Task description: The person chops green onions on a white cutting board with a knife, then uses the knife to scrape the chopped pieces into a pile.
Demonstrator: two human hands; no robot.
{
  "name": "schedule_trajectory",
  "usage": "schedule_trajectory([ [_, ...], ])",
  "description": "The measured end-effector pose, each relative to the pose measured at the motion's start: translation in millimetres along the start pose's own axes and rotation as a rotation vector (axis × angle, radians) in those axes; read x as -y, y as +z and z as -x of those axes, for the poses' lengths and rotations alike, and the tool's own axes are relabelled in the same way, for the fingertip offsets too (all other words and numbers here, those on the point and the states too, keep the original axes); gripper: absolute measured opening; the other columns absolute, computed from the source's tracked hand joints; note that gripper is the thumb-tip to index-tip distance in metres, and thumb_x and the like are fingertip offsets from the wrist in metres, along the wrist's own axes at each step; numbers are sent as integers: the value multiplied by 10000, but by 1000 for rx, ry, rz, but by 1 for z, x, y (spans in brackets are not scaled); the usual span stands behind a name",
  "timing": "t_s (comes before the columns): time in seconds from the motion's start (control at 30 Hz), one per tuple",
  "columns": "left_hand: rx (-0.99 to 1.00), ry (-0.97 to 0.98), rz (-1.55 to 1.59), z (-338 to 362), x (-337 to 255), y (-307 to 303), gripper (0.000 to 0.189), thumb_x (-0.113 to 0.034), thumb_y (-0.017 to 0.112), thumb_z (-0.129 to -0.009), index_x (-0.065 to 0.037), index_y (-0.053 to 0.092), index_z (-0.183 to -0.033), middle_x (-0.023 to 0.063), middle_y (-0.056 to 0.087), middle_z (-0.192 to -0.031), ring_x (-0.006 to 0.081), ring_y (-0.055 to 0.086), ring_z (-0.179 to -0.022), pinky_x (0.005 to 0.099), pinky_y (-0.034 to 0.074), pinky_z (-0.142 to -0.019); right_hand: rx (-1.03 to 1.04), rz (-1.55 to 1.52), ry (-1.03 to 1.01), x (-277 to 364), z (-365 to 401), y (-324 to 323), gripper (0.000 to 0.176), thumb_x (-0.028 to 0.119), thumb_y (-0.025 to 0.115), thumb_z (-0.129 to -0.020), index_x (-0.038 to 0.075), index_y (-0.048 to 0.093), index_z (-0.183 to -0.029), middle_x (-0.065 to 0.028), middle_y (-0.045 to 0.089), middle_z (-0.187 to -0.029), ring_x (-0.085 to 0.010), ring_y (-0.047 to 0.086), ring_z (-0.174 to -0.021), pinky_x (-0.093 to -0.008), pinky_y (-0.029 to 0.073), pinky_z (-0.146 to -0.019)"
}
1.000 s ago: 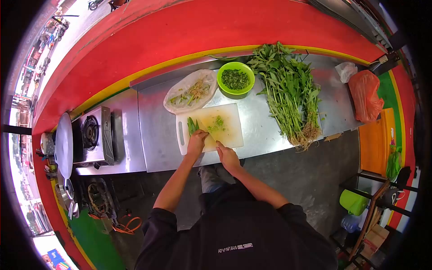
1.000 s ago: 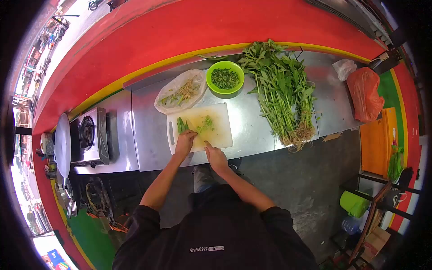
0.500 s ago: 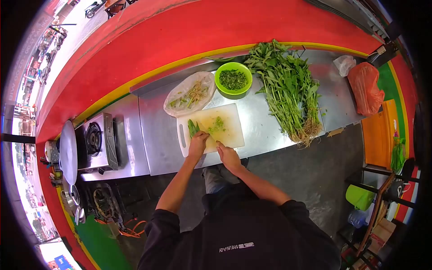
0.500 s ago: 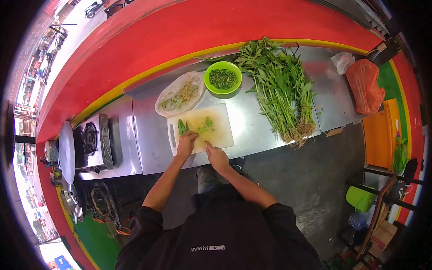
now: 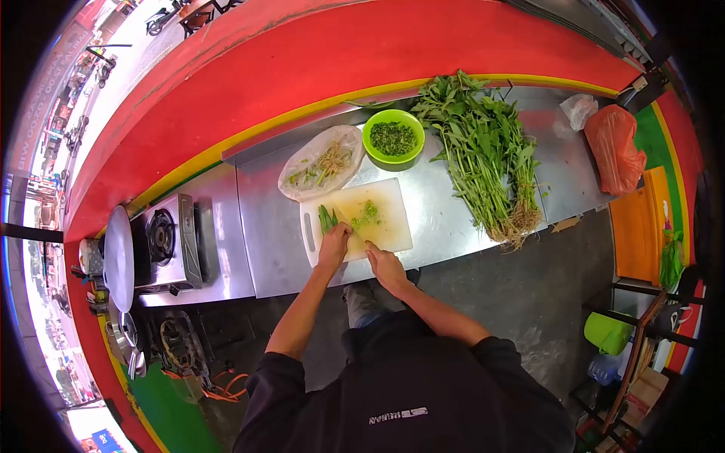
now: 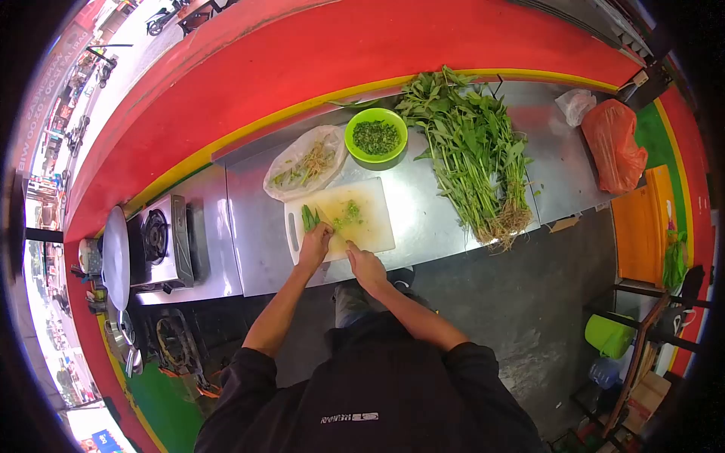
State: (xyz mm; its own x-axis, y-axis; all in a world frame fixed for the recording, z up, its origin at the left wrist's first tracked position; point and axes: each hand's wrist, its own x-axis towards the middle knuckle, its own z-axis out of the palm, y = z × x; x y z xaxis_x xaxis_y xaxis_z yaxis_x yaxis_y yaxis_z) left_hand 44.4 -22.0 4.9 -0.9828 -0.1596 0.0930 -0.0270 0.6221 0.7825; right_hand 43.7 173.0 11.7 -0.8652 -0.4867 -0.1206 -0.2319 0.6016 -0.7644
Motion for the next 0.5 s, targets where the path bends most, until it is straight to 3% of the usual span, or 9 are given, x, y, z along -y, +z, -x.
schedule_trajectory([
  [0.1, 12, 2, 1, -2, -2, -3, 97, 53, 606, -906, 2, 548, -964, 218, 652, -882, 439, 650, -840, 473, 518, -720, -33, -87, -17, -5, 1, 7, 346, 288, 519, -1044, 90, 605, -1314, -290, 683, -795, -471, 687, -737, -576, 547, -657],
  [0.2, 8, 5, 11, -2, -3, -2, 108, 55, 604, -908, 0, 530, -965, 223, 642, -866, 442, 647, -832, 482, 507, -708, 13, -80, 26, -7, 6, 3, 345, 279, 520, -1043, 85, 601, -1317, -294, 683, -803, -473, 685, -741, -573, 550, -661],
  [0.27, 8, 4, 9, -2, -5, -2, 112, 54, 605, -909, 0, 526, -966, 225, 639, -858, 442, 647, -825, 487, 503, -701, -25, -94, -1, -5, 5, 0, 337, 240, 552, -1036, 17, 630, -1277, -302, 667, -779, -471, 682, -739, -551, 542, -668],
  [0.37, 3, 5, -6, -4, -2, -1, 114, 55, 605, -910, 0, 521, -964, 228, 638, -844, 444, 647, -806, 489, 501, -681, 21, -61, 38, -9, 4, 6, 350, 277, 524, -1043, 77, 597, -1320, -291, 683, -801, -479, 684, -758, -575, 545, -689],
  [0.5, -3, -1, -10, -2, 3, 3, 110, 44, 607, -916, 0, 518, -964, 234, 640, -835, 448, 645, -787, 489, 503, -669, -16, -81, 22, -2, 6, -2, 340, 232, 564, -1031, 19, 624, -1288, -297, 670, -786, -465, 684, -735, -545, 537, -654],
])
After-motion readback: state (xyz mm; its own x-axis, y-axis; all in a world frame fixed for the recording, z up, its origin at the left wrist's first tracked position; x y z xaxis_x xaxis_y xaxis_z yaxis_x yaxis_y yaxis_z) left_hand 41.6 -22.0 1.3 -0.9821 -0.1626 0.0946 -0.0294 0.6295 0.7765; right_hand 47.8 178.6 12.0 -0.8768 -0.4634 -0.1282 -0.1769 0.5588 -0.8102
